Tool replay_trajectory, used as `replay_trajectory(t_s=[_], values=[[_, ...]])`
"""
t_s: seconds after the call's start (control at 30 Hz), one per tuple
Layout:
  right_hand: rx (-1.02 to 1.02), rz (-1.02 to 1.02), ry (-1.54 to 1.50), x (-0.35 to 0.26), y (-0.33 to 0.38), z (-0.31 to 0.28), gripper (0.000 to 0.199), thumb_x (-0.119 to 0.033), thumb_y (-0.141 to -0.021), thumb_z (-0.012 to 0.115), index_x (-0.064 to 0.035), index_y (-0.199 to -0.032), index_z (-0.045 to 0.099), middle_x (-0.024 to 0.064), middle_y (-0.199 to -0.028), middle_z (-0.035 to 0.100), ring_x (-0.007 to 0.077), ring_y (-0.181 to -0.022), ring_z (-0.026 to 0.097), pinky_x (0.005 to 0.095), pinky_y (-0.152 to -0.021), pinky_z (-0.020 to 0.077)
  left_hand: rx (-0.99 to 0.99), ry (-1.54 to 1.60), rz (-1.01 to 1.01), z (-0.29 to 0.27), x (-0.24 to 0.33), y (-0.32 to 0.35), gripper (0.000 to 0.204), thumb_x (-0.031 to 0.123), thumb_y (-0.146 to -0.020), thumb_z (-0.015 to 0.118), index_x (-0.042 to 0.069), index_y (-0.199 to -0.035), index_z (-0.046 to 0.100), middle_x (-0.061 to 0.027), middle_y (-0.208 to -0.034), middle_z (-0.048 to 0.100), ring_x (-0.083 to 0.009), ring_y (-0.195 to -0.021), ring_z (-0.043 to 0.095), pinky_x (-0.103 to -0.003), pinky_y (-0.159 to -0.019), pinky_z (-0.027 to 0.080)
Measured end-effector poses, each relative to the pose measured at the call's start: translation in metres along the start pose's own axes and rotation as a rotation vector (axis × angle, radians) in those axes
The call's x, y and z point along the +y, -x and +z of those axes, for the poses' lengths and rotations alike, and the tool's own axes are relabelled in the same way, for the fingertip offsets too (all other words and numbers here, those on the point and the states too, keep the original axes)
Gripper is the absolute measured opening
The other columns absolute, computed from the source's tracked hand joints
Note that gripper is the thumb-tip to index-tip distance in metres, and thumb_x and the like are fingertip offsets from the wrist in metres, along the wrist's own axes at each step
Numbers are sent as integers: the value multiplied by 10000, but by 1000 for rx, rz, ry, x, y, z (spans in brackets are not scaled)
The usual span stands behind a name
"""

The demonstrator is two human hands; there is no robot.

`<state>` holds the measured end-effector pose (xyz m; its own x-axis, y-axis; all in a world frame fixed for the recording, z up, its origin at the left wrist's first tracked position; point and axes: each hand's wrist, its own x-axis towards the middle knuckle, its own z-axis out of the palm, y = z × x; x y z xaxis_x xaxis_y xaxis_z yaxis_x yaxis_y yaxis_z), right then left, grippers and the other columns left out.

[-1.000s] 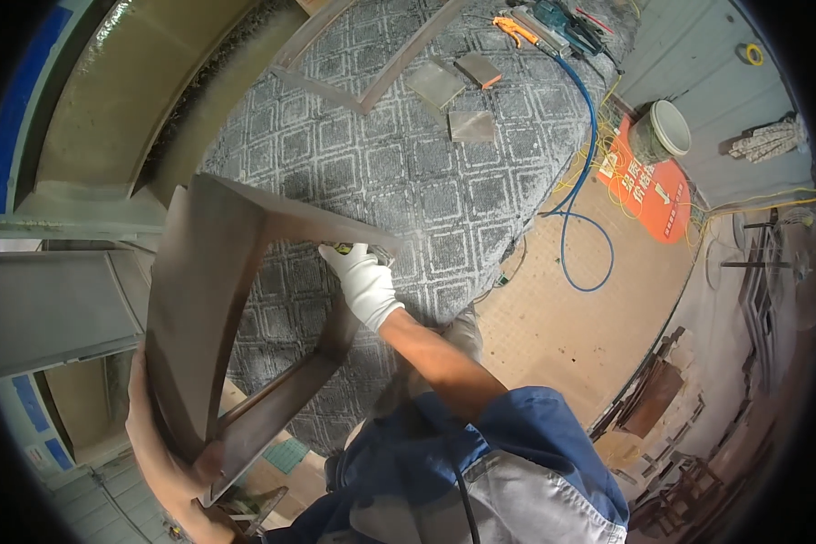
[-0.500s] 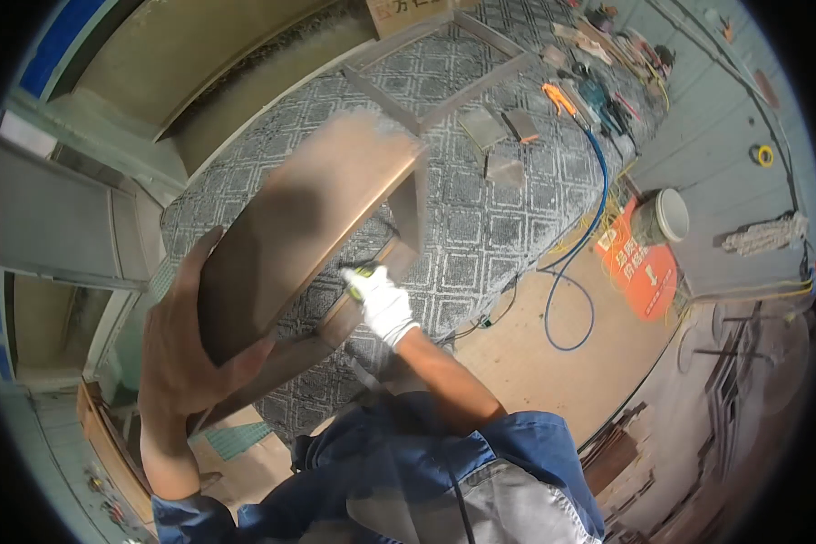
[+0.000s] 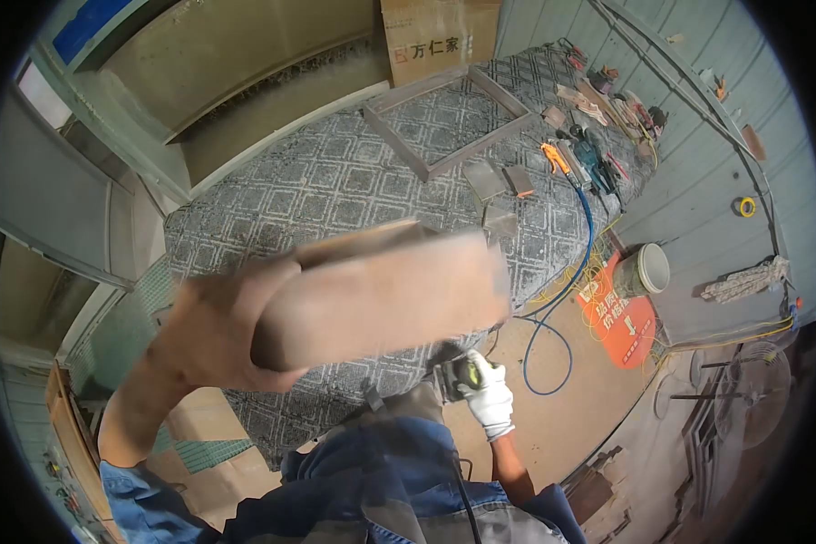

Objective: The person sands wooden furniture components, including rectangular frames and curved panels, using an electric orbital sander held in a gloved hand.

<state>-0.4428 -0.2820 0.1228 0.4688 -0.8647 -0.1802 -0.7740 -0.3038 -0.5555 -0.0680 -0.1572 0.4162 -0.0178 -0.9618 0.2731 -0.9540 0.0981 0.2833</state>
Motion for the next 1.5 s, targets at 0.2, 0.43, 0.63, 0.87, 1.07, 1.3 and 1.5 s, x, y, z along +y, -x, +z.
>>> replay_trajectory(t_s=[0.2,0.43,0.63,0.87,1.07,1.3,1.5], values=[[111,217,-6,53,41,11,842,-97,-734,878,-234,-1503,566,165,-1167,596,355,-1054,658,425,-949,554,-125,-325,390,50,-74,99,714,382,-653,882,100,-1270,658,-62,-964,621,-262,-996,646,-420,-1026,507],[136,147,4,27,76,18,834,-138,-730,903,-181,-1492,567,167,-1131,609,355,-1022,651,433,-933,550,-430,-396,325,131,-177,265,389,260,-782,803,77,-1095,662,-95,-1036,615,-301,-1030,645,-451,-1110,470],[-81,-54,-45,-77,56,21,745,-189,-788,881,-301,-1465,591,146,-1258,604,357,-1079,687,411,-902,577,83,-424,84,231,-204,355,328,120,-850,672,60,-1169,622,-174,-1288,643,-353,-1315,573,-573,-1192,387],[-206,-495,206,-120,-39,25,661,-194,-788,866,-322,-1403,657,144,-1142,613,356,-826,703,413,-702,579,447,82,-1230,283,-100,364,459,164,-1060,513,-22,-1480,504,-220,-1589,475,-411,-1476,436,-448,-1197,388],[-190,-717,219,-104,-134,21,609,-213,-804,842,-338,-1376,674,127,-1186,620,293,-758,710,370,-639,582,467,1031,-1736,355,-67,394,602,444,-1151,344,-19,-1493,519,-202,-1409,637,-320,-1280,601,-396,-1066,457],[-267,-710,255,-97,-165,23,620,-220,-815,842,-343,-1395,662,117,-1165,621,269,-724,706,356,-622,583,502,763,-1597,349,-54,362,576,409,-1158,351,-22,-1509,504,-207,-1338,676,-309,-1189,639,-394,-1001,478],[-466,-787,111,-129,-88,73,517,-244,-902,766,-306,-1406,671,168,-1239,639,301,-816,736,340,-688,615,463,1041,-1775,337,-53,371,525,438,-1130,458,59,-1481,553,-74,-1051,673,-168,-920,649,-313,-751,531]])
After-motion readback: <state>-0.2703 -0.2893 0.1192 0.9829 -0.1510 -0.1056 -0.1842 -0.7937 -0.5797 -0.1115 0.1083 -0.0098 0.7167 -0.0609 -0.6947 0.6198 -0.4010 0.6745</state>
